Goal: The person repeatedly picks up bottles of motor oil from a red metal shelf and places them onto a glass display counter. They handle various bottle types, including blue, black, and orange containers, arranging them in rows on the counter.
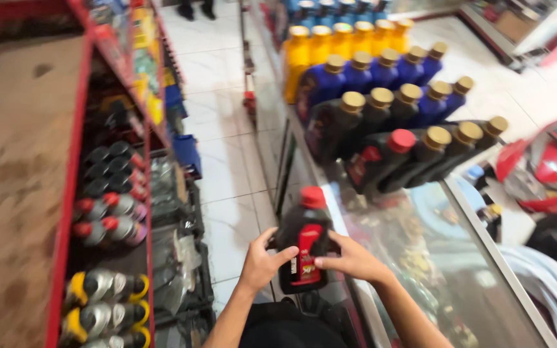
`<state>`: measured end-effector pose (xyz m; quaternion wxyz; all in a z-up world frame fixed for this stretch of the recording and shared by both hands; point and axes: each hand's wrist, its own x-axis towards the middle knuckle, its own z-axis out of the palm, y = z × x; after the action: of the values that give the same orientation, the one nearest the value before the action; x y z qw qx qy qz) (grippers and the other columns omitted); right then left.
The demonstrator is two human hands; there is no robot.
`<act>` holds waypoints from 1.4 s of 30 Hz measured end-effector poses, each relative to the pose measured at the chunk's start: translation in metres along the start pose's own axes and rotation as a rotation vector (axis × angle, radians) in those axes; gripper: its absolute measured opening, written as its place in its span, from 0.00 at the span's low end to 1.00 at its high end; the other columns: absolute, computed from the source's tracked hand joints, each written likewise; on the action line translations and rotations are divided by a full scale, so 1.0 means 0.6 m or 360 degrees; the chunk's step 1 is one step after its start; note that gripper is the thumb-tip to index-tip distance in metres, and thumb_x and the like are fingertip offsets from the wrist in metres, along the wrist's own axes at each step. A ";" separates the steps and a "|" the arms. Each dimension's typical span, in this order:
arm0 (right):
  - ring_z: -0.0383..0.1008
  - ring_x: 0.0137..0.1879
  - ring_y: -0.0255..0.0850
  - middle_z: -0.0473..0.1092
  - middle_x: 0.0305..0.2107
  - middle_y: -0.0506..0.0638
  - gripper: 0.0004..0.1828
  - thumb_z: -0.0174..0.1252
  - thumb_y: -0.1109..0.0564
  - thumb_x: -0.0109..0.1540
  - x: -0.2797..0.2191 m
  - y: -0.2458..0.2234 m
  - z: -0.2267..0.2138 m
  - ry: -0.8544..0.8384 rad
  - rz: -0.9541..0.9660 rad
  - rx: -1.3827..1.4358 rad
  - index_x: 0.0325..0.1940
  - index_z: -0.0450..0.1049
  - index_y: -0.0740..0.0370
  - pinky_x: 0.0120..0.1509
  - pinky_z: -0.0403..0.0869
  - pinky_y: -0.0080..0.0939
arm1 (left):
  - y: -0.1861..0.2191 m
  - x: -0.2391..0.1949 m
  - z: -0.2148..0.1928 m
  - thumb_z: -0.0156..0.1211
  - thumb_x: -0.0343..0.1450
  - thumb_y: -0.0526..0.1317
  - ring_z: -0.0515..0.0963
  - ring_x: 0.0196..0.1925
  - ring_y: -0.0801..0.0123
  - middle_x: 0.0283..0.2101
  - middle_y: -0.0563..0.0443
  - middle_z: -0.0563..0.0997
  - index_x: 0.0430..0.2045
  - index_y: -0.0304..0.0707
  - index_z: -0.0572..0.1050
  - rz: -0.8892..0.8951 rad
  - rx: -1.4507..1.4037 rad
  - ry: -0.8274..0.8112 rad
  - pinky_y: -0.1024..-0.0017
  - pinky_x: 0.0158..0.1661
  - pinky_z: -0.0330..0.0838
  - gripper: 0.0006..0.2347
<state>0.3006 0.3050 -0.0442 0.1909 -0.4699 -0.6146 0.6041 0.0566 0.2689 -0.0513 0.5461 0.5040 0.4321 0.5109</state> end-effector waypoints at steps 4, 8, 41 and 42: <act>0.77 0.52 0.42 0.77 0.46 0.53 0.32 0.72 0.62 0.51 -0.034 0.041 -0.002 0.0368 -0.0160 0.0159 0.58 0.71 0.63 0.56 0.75 0.48 | 0.043 0.064 0.032 0.72 0.63 0.40 0.82 0.46 0.70 0.42 0.48 0.86 0.49 0.32 0.76 -0.0146 0.0248 -0.0412 0.70 0.51 0.75 0.22; 0.81 0.47 0.42 0.81 0.41 0.54 0.23 0.73 0.65 0.53 -0.045 0.053 -0.004 0.0941 -0.0437 -0.0125 0.51 0.77 0.64 0.56 0.76 0.45 | 0.066 0.145 0.064 0.73 0.61 0.40 0.80 0.54 0.63 0.50 0.42 0.82 0.55 0.35 0.72 0.0157 0.0451 -0.0744 0.68 0.56 0.71 0.27; 0.53 0.76 0.61 0.51 0.70 0.69 0.46 0.59 0.63 0.60 0.158 0.058 0.063 0.1930 -0.0507 -0.0292 0.78 0.43 0.66 0.75 0.56 0.51 | -0.103 0.298 0.087 0.39 0.79 0.42 0.36 0.81 0.58 0.80 0.38 0.39 0.73 0.27 0.37 0.0127 0.0089 -0.0847 0.67 0.73 0.33 0.30; 0.54 0.75 0.60 0.53 0.70 0.69 0.45 0.60 0.62 0.60 0.150 0.062 0.060 0.1913 -0.0488 -0.0325 0.77 0.47 0.67 0.75 0.57 0.51 | -0.107 0.297 0.083 0.39 0.79 0.42 0.38 0.81 0.58 0.80 0.38 0.40 0.73 0.27 0.39 0.0122 0.0067 -0.0831 0.67 0.73 0.33 0.29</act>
<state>0.2408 0.3508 -0.1158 0.5418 -0.6497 -0.5149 0.1384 0.1325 0.4424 -0.1012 0.6087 0.6459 0.2677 0.3749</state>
